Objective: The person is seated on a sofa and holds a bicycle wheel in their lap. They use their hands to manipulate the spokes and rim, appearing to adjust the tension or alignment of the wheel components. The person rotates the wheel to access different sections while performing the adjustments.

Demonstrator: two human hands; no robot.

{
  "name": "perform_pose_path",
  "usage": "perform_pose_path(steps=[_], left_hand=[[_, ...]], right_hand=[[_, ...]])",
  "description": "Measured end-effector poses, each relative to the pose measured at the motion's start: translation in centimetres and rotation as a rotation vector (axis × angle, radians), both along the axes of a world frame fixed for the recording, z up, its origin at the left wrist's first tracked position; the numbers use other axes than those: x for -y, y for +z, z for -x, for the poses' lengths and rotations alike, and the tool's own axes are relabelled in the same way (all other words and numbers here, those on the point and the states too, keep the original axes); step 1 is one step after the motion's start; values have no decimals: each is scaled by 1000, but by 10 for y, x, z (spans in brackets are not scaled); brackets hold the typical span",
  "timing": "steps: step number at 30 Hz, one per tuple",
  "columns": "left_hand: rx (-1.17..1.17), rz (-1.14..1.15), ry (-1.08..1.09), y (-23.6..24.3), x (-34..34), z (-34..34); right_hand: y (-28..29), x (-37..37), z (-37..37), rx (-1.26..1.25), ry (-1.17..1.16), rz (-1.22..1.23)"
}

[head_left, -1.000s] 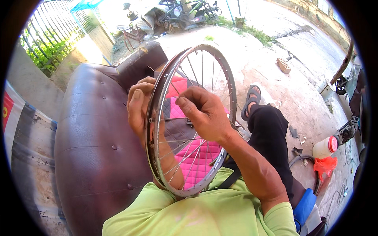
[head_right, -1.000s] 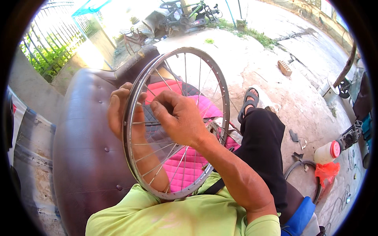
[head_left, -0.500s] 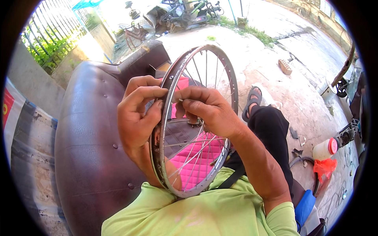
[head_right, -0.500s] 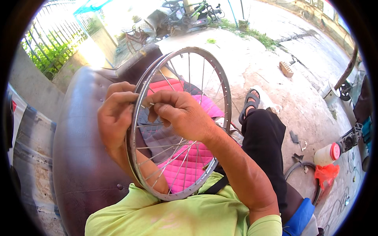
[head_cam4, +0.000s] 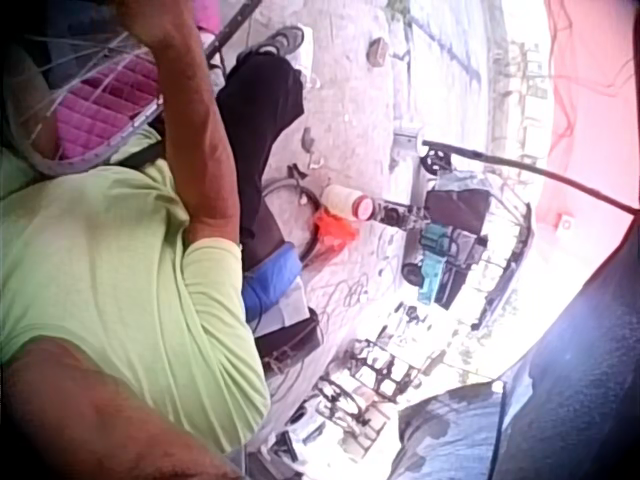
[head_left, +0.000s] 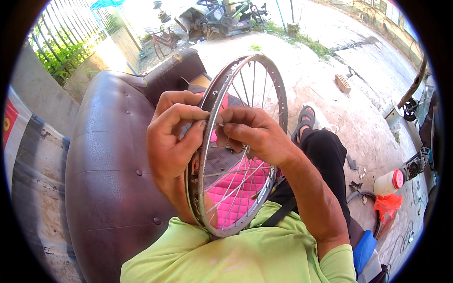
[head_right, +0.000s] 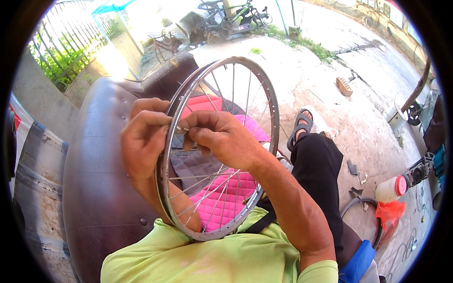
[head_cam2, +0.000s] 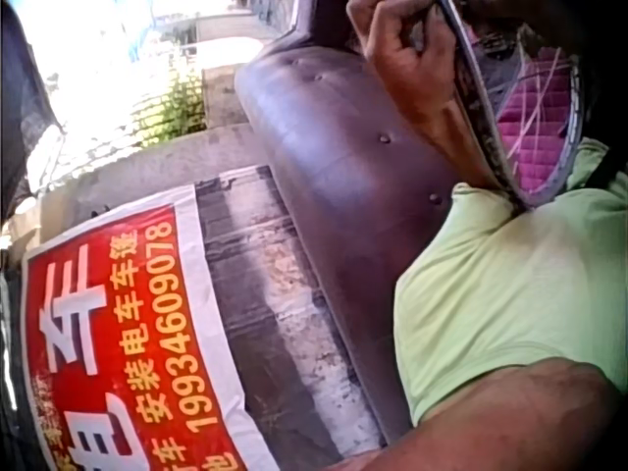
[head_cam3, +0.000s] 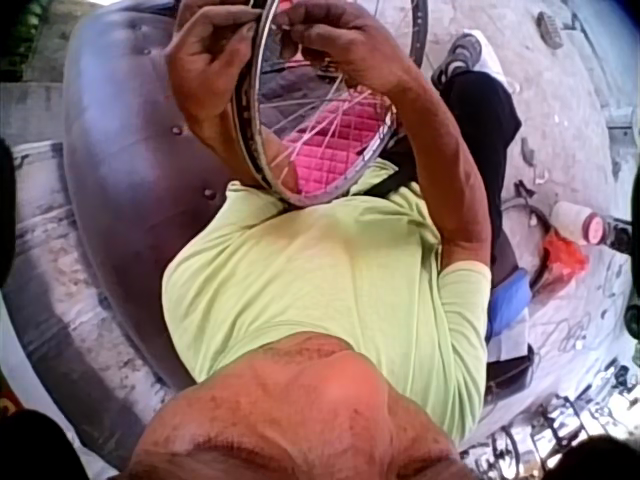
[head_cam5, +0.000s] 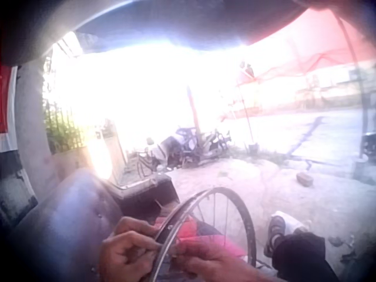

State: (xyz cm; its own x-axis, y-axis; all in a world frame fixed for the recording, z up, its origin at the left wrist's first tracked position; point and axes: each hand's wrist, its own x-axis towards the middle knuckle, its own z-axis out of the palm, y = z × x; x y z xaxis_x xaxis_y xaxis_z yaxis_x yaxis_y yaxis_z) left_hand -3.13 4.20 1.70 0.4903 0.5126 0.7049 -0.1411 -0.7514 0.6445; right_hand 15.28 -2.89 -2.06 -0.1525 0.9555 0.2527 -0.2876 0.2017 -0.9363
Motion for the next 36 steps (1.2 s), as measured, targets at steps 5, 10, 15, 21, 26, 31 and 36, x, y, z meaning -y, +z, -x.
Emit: perform_pose_path(steps=[5,10,15,21,26,31,36], left_hand=[[44,25,26,0,8,-5],[17,-115,80,-1,3,-7],[60,-77,103,-1,11,-11],[217,120,72,-1,43,-18],[154,10,78,-2,31,-18],[111,-25,105,-3,25,-9],[110,-20,139,-7,26,-4]], right_hand=[[1,4,-1,63,-47,-45],[-8,8,-4,172,-109,-35],[-10,7,2,163,-217,-56],[-14,13,13,94,-287,-129],[-12,18,10,84,-247,-119],[-15,13,16,-18,-152,-153],[-14,14,14,-48,-88,-129]])
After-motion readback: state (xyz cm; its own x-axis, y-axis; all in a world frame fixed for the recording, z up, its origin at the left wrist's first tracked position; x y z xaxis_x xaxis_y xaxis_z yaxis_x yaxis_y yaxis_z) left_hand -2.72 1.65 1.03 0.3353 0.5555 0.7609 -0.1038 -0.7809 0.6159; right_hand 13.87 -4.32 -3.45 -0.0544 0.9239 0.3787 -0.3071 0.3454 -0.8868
